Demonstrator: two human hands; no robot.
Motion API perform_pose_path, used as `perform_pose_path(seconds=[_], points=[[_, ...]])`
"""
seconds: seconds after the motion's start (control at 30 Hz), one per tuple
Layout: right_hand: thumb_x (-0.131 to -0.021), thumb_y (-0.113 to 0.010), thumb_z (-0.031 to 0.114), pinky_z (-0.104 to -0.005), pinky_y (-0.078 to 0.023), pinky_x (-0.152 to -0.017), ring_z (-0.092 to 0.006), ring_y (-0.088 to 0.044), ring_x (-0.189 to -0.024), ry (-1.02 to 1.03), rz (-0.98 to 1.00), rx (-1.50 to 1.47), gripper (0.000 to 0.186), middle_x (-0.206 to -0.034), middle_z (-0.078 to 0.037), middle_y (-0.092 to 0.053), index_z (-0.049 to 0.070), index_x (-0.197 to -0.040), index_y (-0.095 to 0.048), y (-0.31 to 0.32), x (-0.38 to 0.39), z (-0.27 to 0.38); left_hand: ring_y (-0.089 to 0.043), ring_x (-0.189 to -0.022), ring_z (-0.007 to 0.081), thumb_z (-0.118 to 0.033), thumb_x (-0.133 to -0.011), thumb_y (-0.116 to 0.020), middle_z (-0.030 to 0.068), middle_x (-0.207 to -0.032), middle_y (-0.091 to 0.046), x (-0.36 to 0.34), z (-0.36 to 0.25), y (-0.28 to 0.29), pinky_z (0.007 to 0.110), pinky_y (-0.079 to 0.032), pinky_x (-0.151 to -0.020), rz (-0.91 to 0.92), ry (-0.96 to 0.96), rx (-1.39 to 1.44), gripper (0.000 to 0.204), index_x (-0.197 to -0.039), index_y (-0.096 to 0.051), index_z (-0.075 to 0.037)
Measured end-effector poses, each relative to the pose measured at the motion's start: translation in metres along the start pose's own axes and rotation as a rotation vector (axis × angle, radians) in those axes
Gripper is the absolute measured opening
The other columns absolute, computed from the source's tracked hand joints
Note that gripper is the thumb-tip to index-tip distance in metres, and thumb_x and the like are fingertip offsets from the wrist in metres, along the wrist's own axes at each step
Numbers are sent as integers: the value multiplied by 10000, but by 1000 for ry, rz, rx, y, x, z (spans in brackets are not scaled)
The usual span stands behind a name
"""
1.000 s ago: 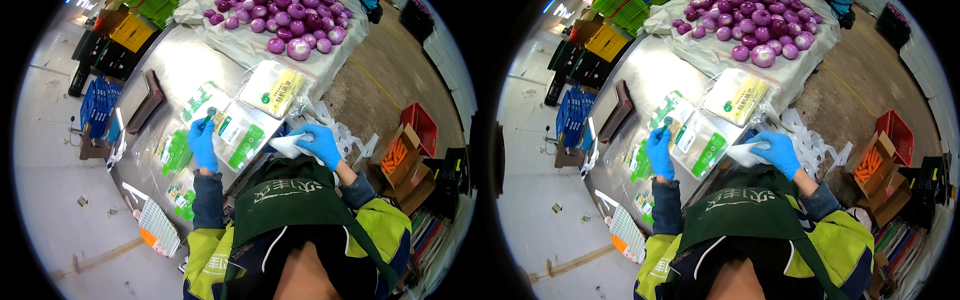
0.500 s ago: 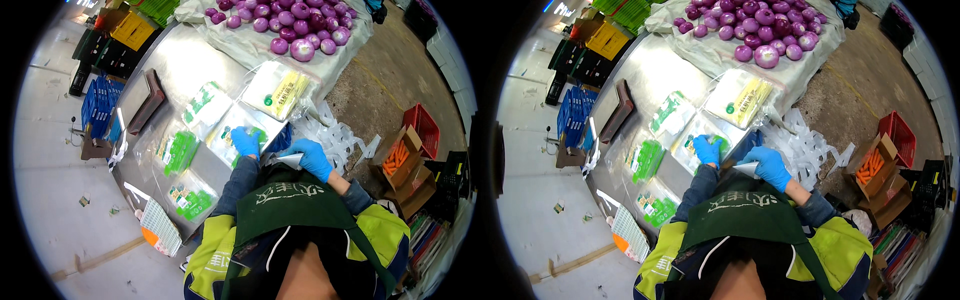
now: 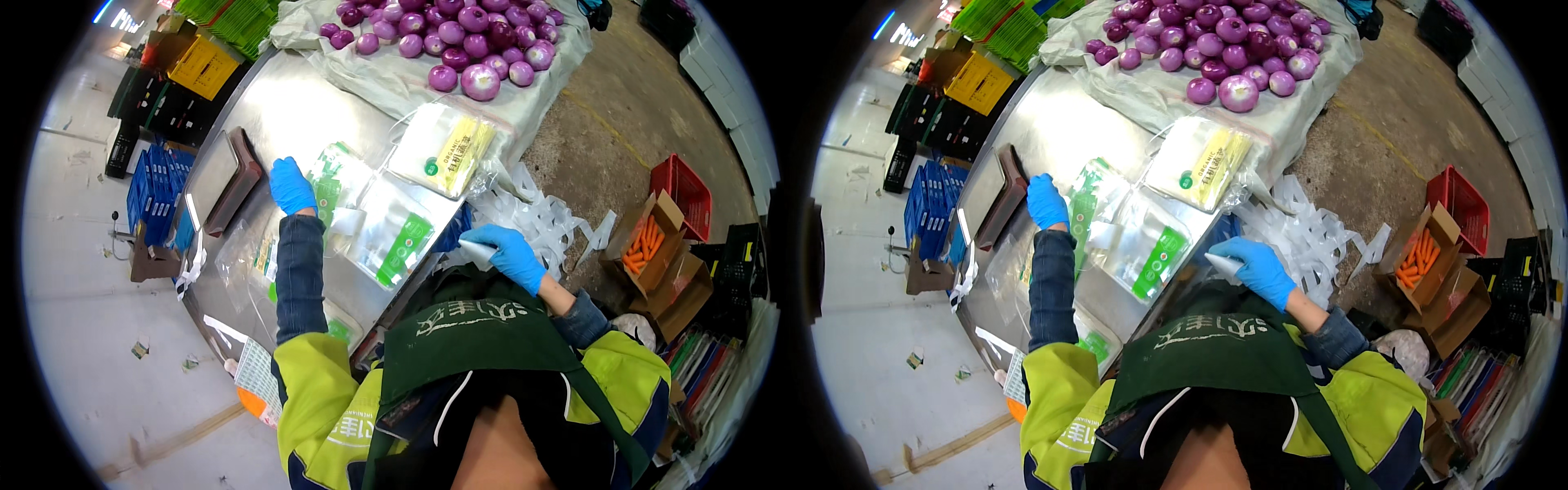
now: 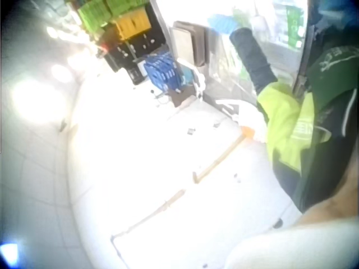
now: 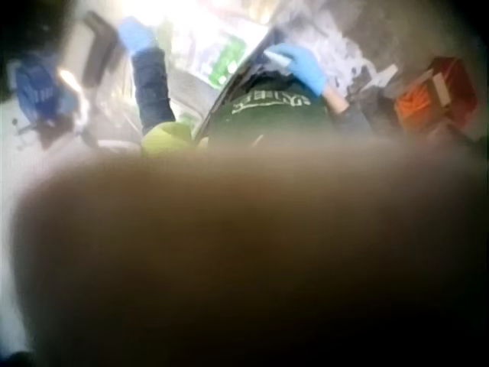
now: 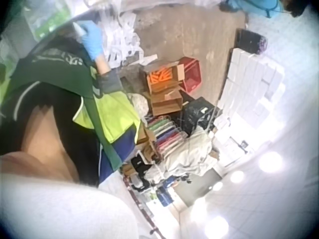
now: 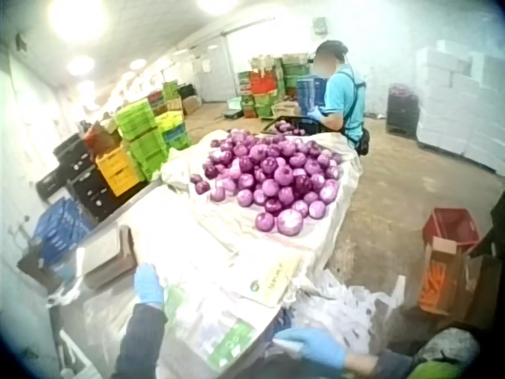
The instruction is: The person peels adhesive labels from a roll and applies them to plastic bags laid out on a metal table.
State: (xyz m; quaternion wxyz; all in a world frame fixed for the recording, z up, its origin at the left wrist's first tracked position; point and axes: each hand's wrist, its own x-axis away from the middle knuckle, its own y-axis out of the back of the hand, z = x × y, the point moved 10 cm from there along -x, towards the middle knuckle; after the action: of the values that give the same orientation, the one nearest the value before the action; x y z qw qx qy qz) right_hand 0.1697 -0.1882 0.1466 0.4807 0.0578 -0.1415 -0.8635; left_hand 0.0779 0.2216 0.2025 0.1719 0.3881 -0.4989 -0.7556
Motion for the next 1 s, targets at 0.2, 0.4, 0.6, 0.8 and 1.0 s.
perform_pose_path(seconds=[0.2,0.4,0.6,0.8,1.0], points=[[-876,-534,52,-289,-523,-762,-163,-656,-829,79,56,7,288,-957,-99,-700,71,-1125,-677,8,-6,32,-608,-973,138,-38,-838,-624,57,-1046,-660,151,-197,70,297,-498,-850,747,-353,1582,360,-1197,-619,-33],[-805,-552,-26,-343,-503,-905,-303,-642,-1031,169,-329,143,451,-1210,-130,-639,90,-1237,-617,91,-4,51,-627,-953,116,-71,-879,-663,81,-1046,-684,228,-247,69,259,-510,-837,1361,34,1953,338,-1192,-609,46],[-803,-574,-21,-343,-537,-774,-273,-674,-921,405,12,355,465,-1092,-131,-675,137,-1237,-635,22,5,72,-627,-924,128,-126,-879,-679,67,-1024,-686,230,-239,49,278,-501,-825,1287,111,2080,290,-1128,-644,20],[-837,-556,2,-298,-517,-693,-208,-647,-718,-40,-54,-106,279,-876,-136,-688,101,-1038,-721,38,0,4,-591,-931,291,-185,-755,-768,124,-956,-606,211,-122,9,369,-472,-804,239,-30,834,301,-1001,-647,-59],[-840,-621,133,-344,-492,-651,-310,-608,-677,-73,-54,49,181,-780,-178,-626,33,-986,-658,23,-17,-21,-613,-799,223,-145,-736,-761,89,-832,-633,220,-88,-86,342,-484,-723,624,32,992,181,-861,-662,-58]])
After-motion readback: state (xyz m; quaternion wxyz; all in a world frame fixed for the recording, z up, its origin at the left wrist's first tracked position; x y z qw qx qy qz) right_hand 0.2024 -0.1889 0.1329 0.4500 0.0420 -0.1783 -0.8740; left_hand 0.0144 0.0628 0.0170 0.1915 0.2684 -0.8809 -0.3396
